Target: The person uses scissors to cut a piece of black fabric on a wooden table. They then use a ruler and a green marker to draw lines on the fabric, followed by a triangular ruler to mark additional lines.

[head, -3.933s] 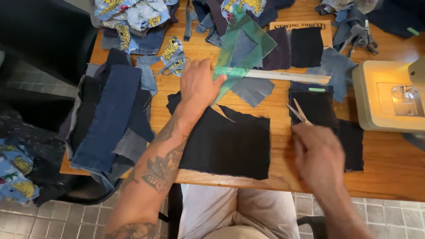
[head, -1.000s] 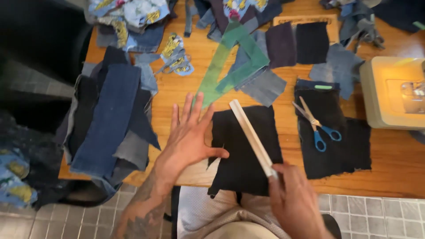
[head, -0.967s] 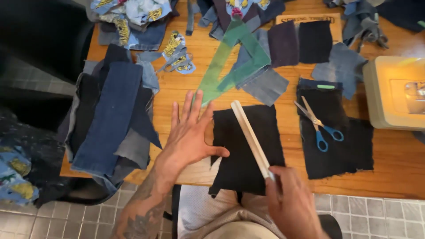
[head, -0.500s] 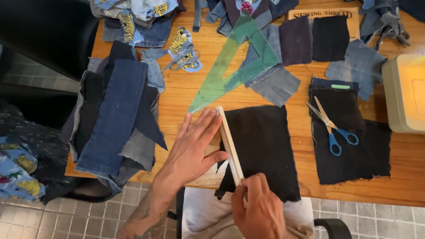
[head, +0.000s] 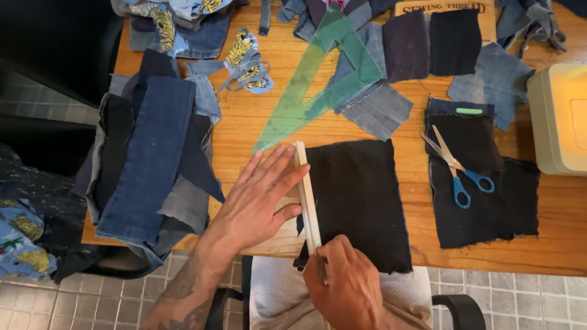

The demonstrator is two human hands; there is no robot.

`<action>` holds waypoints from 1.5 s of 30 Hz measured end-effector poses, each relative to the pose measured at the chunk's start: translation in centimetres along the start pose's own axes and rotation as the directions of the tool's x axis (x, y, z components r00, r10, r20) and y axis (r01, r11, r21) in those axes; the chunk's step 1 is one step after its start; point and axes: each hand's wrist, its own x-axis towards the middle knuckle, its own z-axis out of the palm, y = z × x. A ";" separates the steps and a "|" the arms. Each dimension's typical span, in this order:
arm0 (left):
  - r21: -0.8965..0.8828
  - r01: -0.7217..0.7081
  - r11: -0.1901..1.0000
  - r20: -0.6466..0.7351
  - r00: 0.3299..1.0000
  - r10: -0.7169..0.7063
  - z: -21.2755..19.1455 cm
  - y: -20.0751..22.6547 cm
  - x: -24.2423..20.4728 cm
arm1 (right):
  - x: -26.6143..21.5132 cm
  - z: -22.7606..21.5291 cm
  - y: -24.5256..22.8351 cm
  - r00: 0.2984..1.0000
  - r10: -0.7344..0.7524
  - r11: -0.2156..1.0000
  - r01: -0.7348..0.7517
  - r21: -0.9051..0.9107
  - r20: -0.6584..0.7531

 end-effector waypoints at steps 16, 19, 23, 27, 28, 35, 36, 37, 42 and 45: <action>-0.072 -0.030 0.997 -0.043 0.999 0.027 0.2 -0.9 0.1 | -0.1 0.2 -0.2 0.995 -0.095 0.994 0.097 0.055 -0.032; -0.067 -0.031 0.997 -0.049 0.998 0.028 0.1 -0.9 0.0 | -0.2 0.3 -0.2 0.995 -0.098 0.994 0.099 0.052 -0.030; -0.059 -0.032 0.998 -0.054 0.998 0.028 0.5 -1.1 -0.1 | -0.1 -0.3 -0.6 0.990 -0.138 0.989 0.139 0.044 -0.028; -0.066 -0.023 0.998 -0.046 0.999 0.020 0.1 -0.9 0.0 | -0.5 -0.4 -0.7 0.985 -0.169 0.984 0.171 0.049 -0.046; -0.061 -0.024 0.998 -0.049 0.999 0.022 0.1 -0.9 0.0 | -0.5 -0.4 -0.7 0.981 -0.180 0.982 0.183 0.043 -0.072; -0.060 -0.030 0.998 -0.061 0.998 0.027 -0.2 -0.7 0.0 | -0.8 -0.6 -1.0 0.982 -0.171 0.980 0.178 0.090 -0.076; -0.058 -0.029 0.998 -0.063 0.998 0.025 -0.1 -0.8 0.0 | -1.3 0.0 -0.5 0.982 -0.174 0.979 0.181 0.091 -0.076; -0.053 -0.026 0.998 -0.058 0.998 0.023 0.0 -0.8 0.0 | -1.9 0.6 -0.1 0.996 -0.093 0.993 0.094 0.076 -0.005; -0.060 -0.026 0.998 -0.048 0.999 0.023 0.1 -0.7 0.0 | -2.9 1.6 0.4 0.980 0.103 0.994 -0.106 0.014 0.170; -0.040 -0.014 0.999 -0.029 0.999 0.012 0.0 -0.5 0.2 | -2.5 1.5 0.4 0.993 0.058 0.993 -0.068 0.097 0.106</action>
